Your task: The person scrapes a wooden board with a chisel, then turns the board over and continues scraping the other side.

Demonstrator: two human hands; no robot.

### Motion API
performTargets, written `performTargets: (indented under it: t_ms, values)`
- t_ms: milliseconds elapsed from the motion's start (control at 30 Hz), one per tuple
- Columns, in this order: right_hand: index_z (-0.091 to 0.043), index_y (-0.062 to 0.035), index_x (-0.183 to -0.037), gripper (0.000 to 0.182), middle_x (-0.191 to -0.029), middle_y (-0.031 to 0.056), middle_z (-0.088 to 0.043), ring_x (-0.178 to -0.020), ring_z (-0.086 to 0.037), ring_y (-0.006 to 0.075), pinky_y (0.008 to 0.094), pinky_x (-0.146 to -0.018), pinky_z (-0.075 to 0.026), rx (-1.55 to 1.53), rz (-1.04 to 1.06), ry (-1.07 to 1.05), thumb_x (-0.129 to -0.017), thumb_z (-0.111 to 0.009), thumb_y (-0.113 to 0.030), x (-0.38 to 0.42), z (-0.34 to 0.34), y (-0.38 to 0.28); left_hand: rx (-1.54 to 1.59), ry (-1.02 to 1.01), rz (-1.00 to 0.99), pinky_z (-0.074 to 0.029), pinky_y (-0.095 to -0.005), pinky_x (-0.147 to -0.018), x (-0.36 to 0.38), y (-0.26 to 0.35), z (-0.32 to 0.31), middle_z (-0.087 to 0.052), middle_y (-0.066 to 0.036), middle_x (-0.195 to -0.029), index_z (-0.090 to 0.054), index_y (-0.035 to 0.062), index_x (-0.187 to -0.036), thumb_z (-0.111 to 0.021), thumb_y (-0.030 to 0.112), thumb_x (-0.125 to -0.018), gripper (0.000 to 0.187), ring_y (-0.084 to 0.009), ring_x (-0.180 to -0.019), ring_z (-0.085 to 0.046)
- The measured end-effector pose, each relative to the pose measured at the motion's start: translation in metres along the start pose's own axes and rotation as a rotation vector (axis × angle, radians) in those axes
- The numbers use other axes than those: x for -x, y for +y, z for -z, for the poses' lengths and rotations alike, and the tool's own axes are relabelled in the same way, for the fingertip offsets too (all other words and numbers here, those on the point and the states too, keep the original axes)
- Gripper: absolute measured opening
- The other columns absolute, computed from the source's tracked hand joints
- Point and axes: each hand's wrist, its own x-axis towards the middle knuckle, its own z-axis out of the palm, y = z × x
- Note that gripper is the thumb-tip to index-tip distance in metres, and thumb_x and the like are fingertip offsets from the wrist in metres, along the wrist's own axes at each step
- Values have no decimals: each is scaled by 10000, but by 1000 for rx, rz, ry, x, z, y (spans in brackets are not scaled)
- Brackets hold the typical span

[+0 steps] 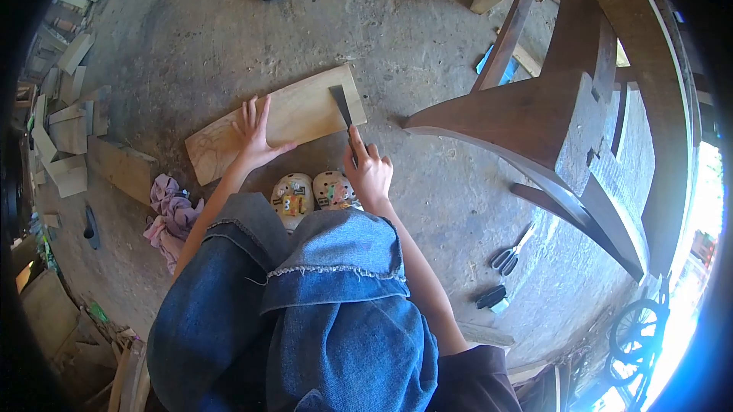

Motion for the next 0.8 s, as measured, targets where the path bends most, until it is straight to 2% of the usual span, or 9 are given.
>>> performTargets:
  t_ms: [133,200,300,400,433,667,800]
  values:
    - [-570,-222,-1337,513,-687,48,-602,-516,-591,216,352,-543,-491,-34,-13,-5,-832,-652,-181,31,18,5,2,-14,-67,-40,-775,-1023,15,8,1,-25,-184,-1593,-49,255,-1554,-760,714,-585,1286,-436,-1462,5]
    - [-607,-232,-1294,486,-689,61,-598,-542,-600,255,370,-583,-517,-20,-63,-21,-819,-682,-160,43,27,6,-6,-27,-79,-31,-769,-1027,20,9,-3,-43,-182,-1594,-43,225,-1555,-774,699,-581,1306,-438,-1461,-11]
    - [-579,-228,-1326,508,-690,54,-593,-538,-586,231,352,-573,-492,5,-44,-37,-830,-671,-169,55,32,16,132,52,-101,11,-750,-1039,24,8,-12,-71,-173,-1597,-38,163,-1551,-802,675,-561,1352,-429,-1464,-7]
    - [-547,-226,-1357,513,-699,57,-591,-534,-576,219,350,-566,-474,24,-56,-92,-856,-649,-181,66,32,18,137,28,-32,21,-752,-1034,25,13,-16,-46,-176,-1602,-46,176,-1550,-824,659,-534,1368,-425,-1466,4]
    - [-545,-227,-1358,513,-702,58,-592,-533,-575,221,349,-568,-474,5,-67,-82,-858,-647,-177,69,30,18,145,52,-29,27,-757,-1028,25,13,-17,2,-185,-1604,-52,184,-1548,-838,658,-502,1392,-424,-1467,28]
    - [-532,-226,-1368,515,-715,62,-599,-527,-574,226,349,-563,-476,30,-44,1,-866,-643,-185,56,20,11,132,9,1,39,-758,-1025,23,14,-16,90,-198,-1598,-10,198,-1553,-846,659,-477,1439,-418,-1465,93]
    - [-531,-228,-1369,517,-717,62,-598,-529,-576,224,347,-561,-477,71,-32,-33,-866,-645,-192,48,18,17,96,-27,8,49,-748,-1033,22,14,-14,105,-190,-1599,11,208,-1554,-850,647,-478,1447,-427,-1461,101]
